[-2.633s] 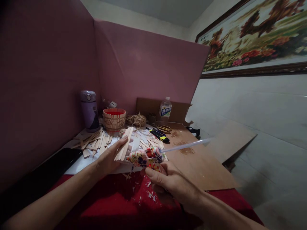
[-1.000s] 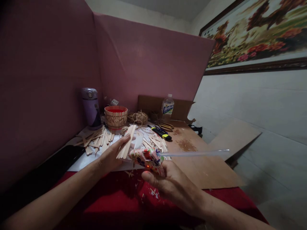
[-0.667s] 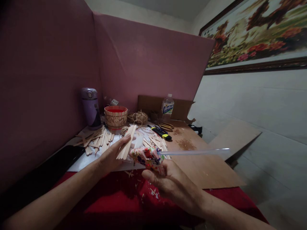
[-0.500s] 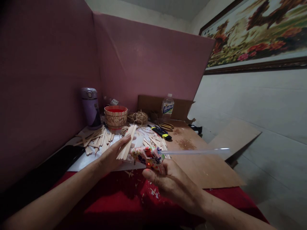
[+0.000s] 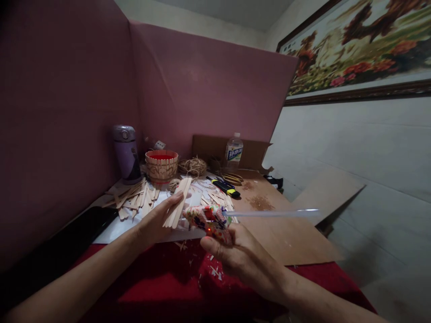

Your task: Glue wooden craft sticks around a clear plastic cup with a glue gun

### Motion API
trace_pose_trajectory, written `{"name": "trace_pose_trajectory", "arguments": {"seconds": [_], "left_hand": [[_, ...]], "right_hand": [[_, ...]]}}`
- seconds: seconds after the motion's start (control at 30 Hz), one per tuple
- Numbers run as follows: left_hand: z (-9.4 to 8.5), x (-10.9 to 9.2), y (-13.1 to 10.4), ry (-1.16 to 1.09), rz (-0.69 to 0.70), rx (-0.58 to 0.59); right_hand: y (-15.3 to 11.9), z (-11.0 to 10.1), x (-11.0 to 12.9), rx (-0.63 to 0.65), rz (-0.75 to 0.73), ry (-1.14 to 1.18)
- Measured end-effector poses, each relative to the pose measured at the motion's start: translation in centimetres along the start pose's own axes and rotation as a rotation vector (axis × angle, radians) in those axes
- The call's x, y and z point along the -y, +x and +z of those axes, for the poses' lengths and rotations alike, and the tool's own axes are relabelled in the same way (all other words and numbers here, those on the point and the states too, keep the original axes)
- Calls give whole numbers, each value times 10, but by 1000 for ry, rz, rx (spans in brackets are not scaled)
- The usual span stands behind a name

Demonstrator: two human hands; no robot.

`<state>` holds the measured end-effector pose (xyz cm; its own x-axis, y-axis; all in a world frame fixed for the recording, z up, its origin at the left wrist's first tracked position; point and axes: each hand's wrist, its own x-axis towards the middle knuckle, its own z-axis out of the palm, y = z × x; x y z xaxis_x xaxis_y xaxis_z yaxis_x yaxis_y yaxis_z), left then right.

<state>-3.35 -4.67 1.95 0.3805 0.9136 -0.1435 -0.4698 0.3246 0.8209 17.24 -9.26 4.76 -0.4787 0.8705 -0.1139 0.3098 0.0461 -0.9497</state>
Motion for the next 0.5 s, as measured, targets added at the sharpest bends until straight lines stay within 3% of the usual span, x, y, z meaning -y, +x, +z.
{"name": "trace_pose_trajectory", "arguments": {"seconds": [0.33, 0.5], "left_hand": [[-7, 4, 2, -41, 8, 84], [-3, 2, -2, 3, -5, 57]], "right_hand": [[0, 0, 1, 12, 36, 64], [1, -2, 1, 44, 17, 49]]}}
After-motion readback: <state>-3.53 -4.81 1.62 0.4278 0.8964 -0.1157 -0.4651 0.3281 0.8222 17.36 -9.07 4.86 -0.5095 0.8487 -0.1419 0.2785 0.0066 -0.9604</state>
